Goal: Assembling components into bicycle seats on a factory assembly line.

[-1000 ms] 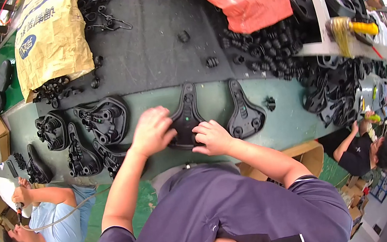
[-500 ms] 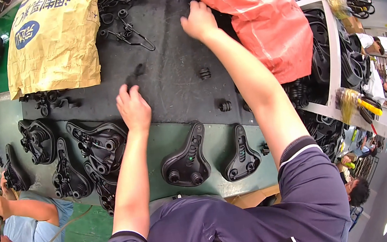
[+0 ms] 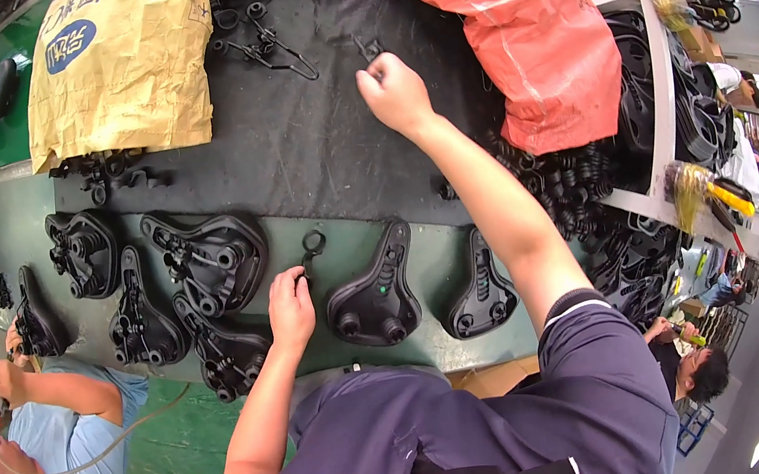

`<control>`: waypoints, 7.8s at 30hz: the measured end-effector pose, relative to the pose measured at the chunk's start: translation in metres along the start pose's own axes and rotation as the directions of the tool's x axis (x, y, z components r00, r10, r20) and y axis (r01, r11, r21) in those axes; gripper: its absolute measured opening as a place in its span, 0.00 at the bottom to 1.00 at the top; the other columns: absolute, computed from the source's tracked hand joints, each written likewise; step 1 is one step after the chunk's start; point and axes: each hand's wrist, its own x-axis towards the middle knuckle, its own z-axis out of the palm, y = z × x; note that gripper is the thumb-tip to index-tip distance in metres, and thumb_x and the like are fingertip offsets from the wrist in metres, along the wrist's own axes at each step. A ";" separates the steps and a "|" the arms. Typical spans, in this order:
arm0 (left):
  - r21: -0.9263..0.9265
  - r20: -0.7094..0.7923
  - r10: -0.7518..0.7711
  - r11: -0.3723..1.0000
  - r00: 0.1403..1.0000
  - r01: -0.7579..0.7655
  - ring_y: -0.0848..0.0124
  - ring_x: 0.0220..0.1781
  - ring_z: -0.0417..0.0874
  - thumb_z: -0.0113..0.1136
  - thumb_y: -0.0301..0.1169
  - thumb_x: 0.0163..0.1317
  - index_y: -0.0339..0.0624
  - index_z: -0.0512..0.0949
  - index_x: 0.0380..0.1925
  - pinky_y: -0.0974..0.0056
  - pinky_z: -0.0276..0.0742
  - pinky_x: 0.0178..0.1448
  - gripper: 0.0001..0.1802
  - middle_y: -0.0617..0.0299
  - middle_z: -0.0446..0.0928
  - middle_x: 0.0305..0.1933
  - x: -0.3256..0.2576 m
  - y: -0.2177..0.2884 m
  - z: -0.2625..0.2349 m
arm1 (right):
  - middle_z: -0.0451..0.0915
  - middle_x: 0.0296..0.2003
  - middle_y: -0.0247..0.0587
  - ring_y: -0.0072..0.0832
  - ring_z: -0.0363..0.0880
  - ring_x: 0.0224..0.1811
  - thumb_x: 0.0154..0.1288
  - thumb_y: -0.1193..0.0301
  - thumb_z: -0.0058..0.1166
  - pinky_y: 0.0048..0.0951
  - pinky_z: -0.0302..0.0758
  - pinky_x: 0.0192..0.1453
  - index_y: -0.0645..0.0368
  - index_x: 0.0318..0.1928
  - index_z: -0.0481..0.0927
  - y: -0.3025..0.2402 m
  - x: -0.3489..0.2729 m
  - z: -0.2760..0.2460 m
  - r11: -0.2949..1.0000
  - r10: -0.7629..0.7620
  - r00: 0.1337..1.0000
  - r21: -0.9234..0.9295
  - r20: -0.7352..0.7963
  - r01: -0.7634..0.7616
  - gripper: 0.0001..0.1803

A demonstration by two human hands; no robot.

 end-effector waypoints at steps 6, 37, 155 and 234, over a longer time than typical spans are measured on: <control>0.444 0.092 0.084 0.888 0.992 -0.116 0.37 0.60 0.81 0.71 0.47 0.69 0.30 0.71 0.62 0.41 0.82 0.61 0.35 0.37 0.74 0.62 -0.013 0.018 -0.014 | 0.71 0.23 0.29 0.17 0.67 0.28 0.74 0.65 0.65 0.30 0.69 0.32 0.62 0.32 0.76 -0.012 -0.185 -0.100 0.851 0.339 0.935 0.390 0.105 -0.352 0.17; 0.321 0.630 0.532 0.485 0.566 -0.813 0.54 0.55 0.83 0.67 0.30 0.65 0.50 0.79 0.63 0.52 0.85 0.59 0.25 0.56 0.76 0.59 -0.076 0.064 -0.019 | 0.78 0.63 0.60 0.55 0.80 0.64 0.67 0.51 0.67 0.52 0.80 0.68 0.65 0.66 0.74 0.025 -0.408 -0.136 0.818 0.483 0.859 -0.437 0.169 -0.374 0.37; 0.465 0.475 0.120 0.807 0.872 -0.364 0.37 0.58 0.85 0.59 0.43 0.76 0.34 0.72 0.66 0.40 0.81 0.63 0.28 0.35 0.84 0.58 -0.037 0.059 0.024 | 0.74 0.62 0.61 0.61 0.85 0.55 0.69 0.63 0.66 0.55 0.85 0.59 0.57 0.67 0.74 0.049 -0.294 -0.072 0.961 0.227 0.969 -0.142 -0.098 -0.239 0.30; 0.307 0.083 0.424 0.850 0.902 -0.427 0.47 0.49 0.84 0.66 0.22 0.61 0.40 0.80 0.39 0.47 0.82 0.54 0.07 0.50 0.80 0.44 0.090 0.062 -0.082 | 0.79 0.63 0.61 0.56 0.84 0.62 0.68 0.67 0.60 0.51 0.83 0.66 0.62 0.63 0.76 -0.073 -0.056 0.013 0.953 0.031 0.930 -0.293 0.367 0.084 0.25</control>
